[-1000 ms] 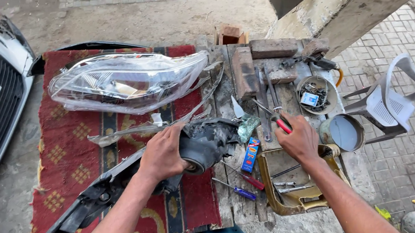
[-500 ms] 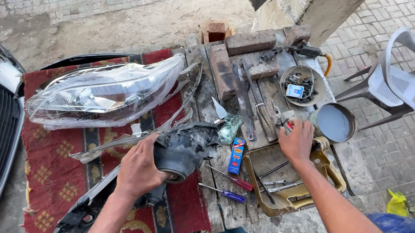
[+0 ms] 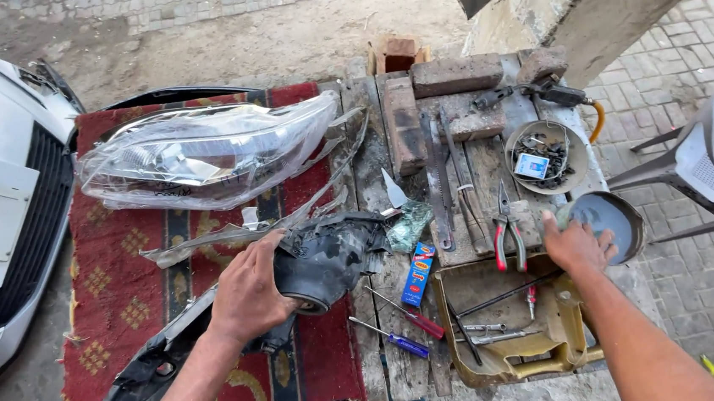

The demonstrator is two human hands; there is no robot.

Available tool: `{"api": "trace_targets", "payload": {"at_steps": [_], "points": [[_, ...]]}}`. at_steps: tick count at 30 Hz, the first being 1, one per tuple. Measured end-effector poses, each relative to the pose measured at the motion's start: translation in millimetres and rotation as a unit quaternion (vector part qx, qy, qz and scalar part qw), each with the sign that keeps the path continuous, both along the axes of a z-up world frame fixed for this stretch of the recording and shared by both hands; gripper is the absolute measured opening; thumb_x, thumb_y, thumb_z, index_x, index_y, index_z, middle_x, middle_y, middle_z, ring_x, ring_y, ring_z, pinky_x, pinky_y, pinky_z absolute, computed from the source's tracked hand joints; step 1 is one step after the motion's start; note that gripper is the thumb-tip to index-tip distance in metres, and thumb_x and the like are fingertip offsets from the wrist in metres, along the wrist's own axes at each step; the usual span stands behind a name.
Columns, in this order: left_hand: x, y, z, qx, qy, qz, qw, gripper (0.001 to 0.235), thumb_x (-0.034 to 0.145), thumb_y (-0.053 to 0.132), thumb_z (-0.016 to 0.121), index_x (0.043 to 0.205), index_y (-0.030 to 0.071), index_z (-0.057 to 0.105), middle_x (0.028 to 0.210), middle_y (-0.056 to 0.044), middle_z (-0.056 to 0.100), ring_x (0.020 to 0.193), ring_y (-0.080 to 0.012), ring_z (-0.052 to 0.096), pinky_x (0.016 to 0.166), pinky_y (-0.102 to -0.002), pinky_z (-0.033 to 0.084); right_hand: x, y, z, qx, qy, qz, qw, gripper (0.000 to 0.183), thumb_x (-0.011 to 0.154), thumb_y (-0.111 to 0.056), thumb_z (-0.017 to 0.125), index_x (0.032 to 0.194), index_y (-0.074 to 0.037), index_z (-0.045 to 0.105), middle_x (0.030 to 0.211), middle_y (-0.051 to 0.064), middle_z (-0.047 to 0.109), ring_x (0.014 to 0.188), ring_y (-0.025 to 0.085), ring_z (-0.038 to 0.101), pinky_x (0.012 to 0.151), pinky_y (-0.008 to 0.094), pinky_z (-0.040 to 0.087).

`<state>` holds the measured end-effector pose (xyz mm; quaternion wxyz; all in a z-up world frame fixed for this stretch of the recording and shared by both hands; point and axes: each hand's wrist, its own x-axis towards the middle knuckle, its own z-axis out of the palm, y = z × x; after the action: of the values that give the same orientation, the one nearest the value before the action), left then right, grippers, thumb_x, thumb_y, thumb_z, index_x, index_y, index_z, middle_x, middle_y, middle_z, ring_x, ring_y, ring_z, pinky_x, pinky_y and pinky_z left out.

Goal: The person repairs a car headlight assembly on a workbench. They use pliers to remove clips and a screwdriver to adjust parts, then reassemble the housing and lens.

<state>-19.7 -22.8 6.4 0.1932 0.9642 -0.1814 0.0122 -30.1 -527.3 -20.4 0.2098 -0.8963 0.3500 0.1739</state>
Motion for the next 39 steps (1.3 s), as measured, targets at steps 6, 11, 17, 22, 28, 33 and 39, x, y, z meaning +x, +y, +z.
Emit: {"api": "trace_targets", "payload": {"at_steps": [6, 11, 17, 22, 28, 33, 39], "points": [[1.5, 2.3, -3.5, 0.004, 0.006, -0.002, 1.0, 0.099, 0.053, 0.042, 0.096, 0.136, 0.009, 0.053, 0.141, -0.011, 0.064, 0.124, -0.0298, 0.066, 0.106, -0.039, 0.051, 3.3, -12.2, -21.8, -0.047, -0.042, -0.037, 0.997, 0.088, 0.106, -0.065, 0.037, 0.147, 0.012, 0.051, 0.156, 0.035, 0.037, 0.137, 0.061, 0.042, 0.113, 0.071, 0.024], [1.1, 6.6, -13.6, 0.001, 0.01, -0.001, 1.0, 0.102, 0.052, 0.044, 0.095, 0.137, 0.011, 0.051, 0.143, -0.011, 0.063, 0.126, -0.0299, 0.064, 0.107, -0.04, 0.051, 8.9, -8.6, -22.8, -0.032, -0.05, -0.046, 0.997, 0.08, 0.098, -0.052, 0.053, 0.142, 0.015, 0.053, 0.151, 0.036, 0.043, 0.134, 0.059, 0.044, 0.108, 0.068, 0.029], [2.5, 8.3, -7.5, -0.016, -0.005, -0.015, 1.0, 0.098, 0.053, 0.049, 0.095, 0.133, 0.008, 0.054, 0.138, -0.013, 0.066, 0.126, -0.03, 0.064, 0.107, -0.038, 0.05, 12.2, -9.0, -36.6, -0.06, -0.056, -0.056, 0.995, 0.077, 0.095, -0.045, 0.064, 0.143, 0.013, 0.052, 0.146, 0.036, 0.047, 0.135, 0.057, 0.031, 0.105, 0.065, 0.028], [5.8, 10.7, -3.4, -0.027, -0.025, -0.023, 0.999, 0.098, 0.054, 0.047, 0.094, 0.134, 0.009, 0.054, 0.136, -0.013, 0.066, 0.125, -0.0291, 0.065, 0.107, -0.039, 0.05, 15.0, 8.7, -22.8, 0.009, -0.123, -0.058, 0.991, 0.083, 0.095, -0.046, 0.067, 0.152, 0.011, 0.046, 0.142, 0.039, 0.048, 0.128, 0.059, 0.033, 0.099, 0.065, 0.032], [6.4, 16.8, -15.1, -0.03, -0.039, -0.042, 0.998, 0.098, 0.055, 0.048, 0.091, 0.135, 0.006, 0.053, 0.132, -0.014, 0.066, 0.126, -0.0295, 0.063, 0.102, -0.039, 0.052, 14.6, 32.7, -42.7, 0.057, -0.138, -0.075, 0.986, 0.068, 0.103, -0.046, 0.064, 0.145, 0.007, 0.058, 0.136, 0.035, 0.057, 0.128, 0.057, 0.044, 0.092, 0.074, 0.039], [17.4, 20.1, -31.6, -0.035, -0.01, -0.06, 0.998, 0.102, 0.053, 0.044, 0.089, 0.139, 0.005, 0.05, 0.132, -0.014, 0.067, 0.126, -0.0298, 0.063, 0.1, -0.04, 0.052, 6.5, 175.3, 65.2, 0.023, -0.241, 0.073, 0.968, 0.05, 0.099, -0.018, 0.06, 0.143, 0.007, 0.059, 0.132, 0.029, 0.065, 0.132, 0.048, 0.052, 0.106, 0.065, 0.039], [16.4, 22.8, -19.2, -0.04, -0.011, -0.073, 0.996, 0.097, 0.058, 0.042, 0.088, 0.138, 0.002, 0.051, 0.128, -0.018, 0.067, 0.126, -0.0325, 0.063, 0.1, -0.041, 0.053, -13.8, 304.2, 103.2, 0.23, -0.342, 0.151, 0.898, 0.036, 0.1, -0.001, 0.047, 0.13, 0.002, 0.066, 0.13, 0.025, 0.063, 0.133, 0.046, 0.051, 0.115, 0.057, 0.034]]}}
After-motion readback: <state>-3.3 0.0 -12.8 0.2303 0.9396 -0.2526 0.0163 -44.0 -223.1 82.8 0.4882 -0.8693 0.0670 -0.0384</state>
